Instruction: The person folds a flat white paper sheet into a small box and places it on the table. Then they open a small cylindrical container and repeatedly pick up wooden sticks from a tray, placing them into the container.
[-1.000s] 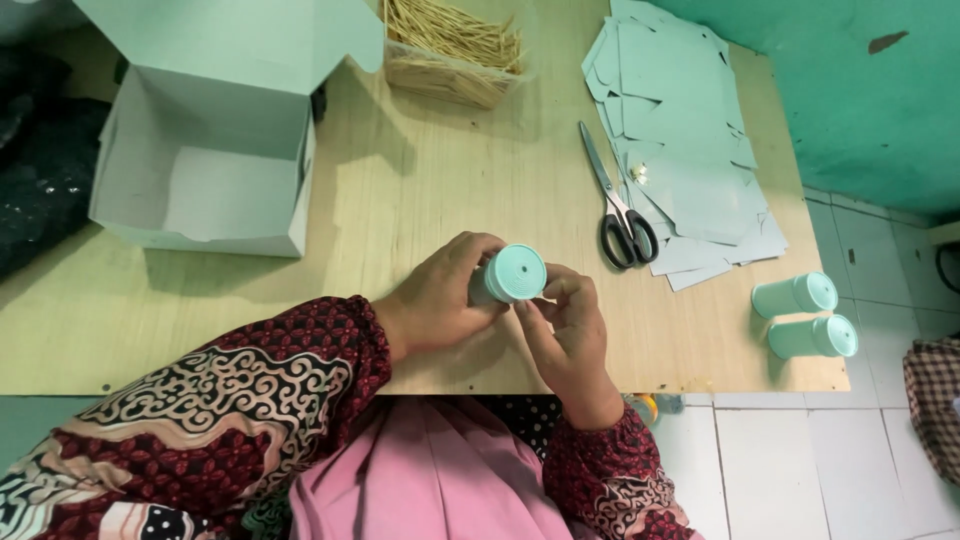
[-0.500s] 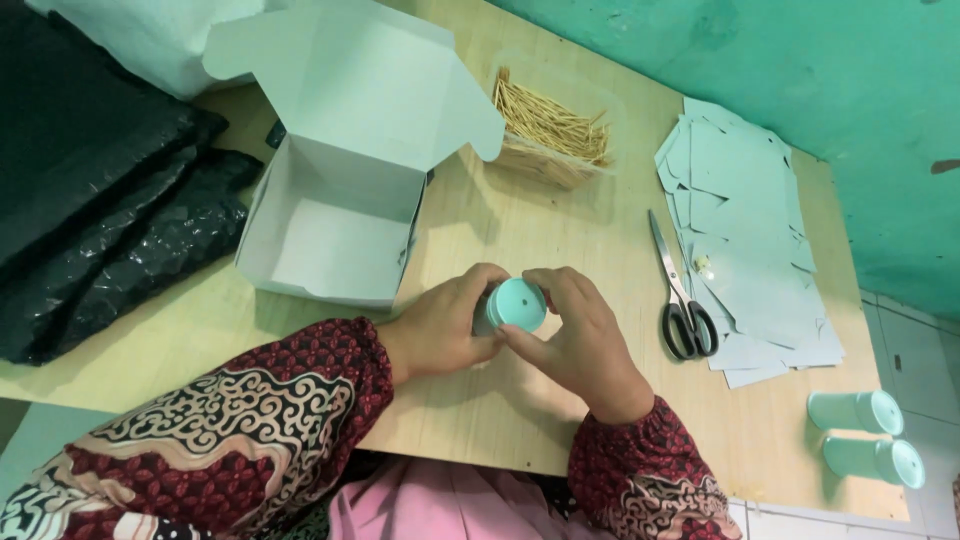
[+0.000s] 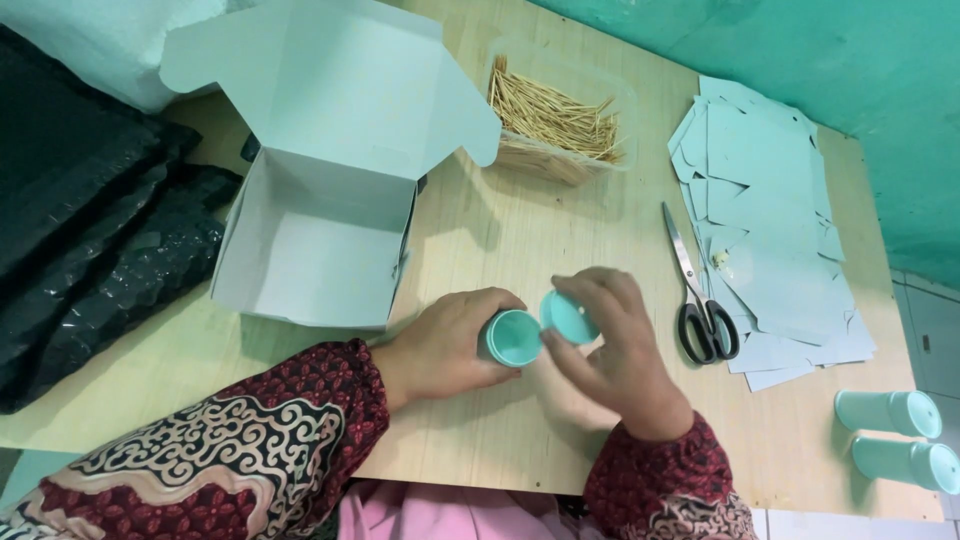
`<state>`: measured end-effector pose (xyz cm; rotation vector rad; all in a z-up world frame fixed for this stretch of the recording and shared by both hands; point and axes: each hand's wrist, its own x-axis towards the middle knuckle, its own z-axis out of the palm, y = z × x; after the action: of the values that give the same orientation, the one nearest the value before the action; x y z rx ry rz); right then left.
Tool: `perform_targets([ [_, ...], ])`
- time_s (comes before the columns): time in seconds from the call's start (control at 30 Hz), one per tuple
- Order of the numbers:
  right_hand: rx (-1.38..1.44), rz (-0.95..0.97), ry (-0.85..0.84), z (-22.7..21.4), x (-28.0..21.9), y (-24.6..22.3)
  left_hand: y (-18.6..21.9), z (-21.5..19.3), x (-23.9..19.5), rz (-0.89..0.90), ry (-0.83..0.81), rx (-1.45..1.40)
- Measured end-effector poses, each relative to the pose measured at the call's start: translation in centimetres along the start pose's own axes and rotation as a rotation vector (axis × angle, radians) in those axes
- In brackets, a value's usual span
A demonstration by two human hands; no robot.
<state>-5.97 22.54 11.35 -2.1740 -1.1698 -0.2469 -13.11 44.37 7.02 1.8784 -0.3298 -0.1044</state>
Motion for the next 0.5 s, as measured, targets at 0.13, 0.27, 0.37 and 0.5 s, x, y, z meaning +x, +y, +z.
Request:
perform_targets([
  [0.13, -0.269, 0.418, -0.345, -2.0, 0.8, 1.2, -0.2, 0.2, -0.1, -0.008, -0.023, 0.02],
  [0.27, -0.402, 0.559, -0.573, -3.0, 2.0, -0.5, 0.5, 0.1, -0.3, -0.024, -0.041, 0.029],
  [0.37, -0.435, 0.452, -0.469, -2.3, 3.7, 0.2, 0.4, -0.2, -0.3, -0.019, -0.043, 0.049],
  [0.5, -0.483, 0.219, -0.151, -1.0, 7.5, 3.2, 1.3, -0.8, -0.6, -0.006, -0.081, 0.083],
])
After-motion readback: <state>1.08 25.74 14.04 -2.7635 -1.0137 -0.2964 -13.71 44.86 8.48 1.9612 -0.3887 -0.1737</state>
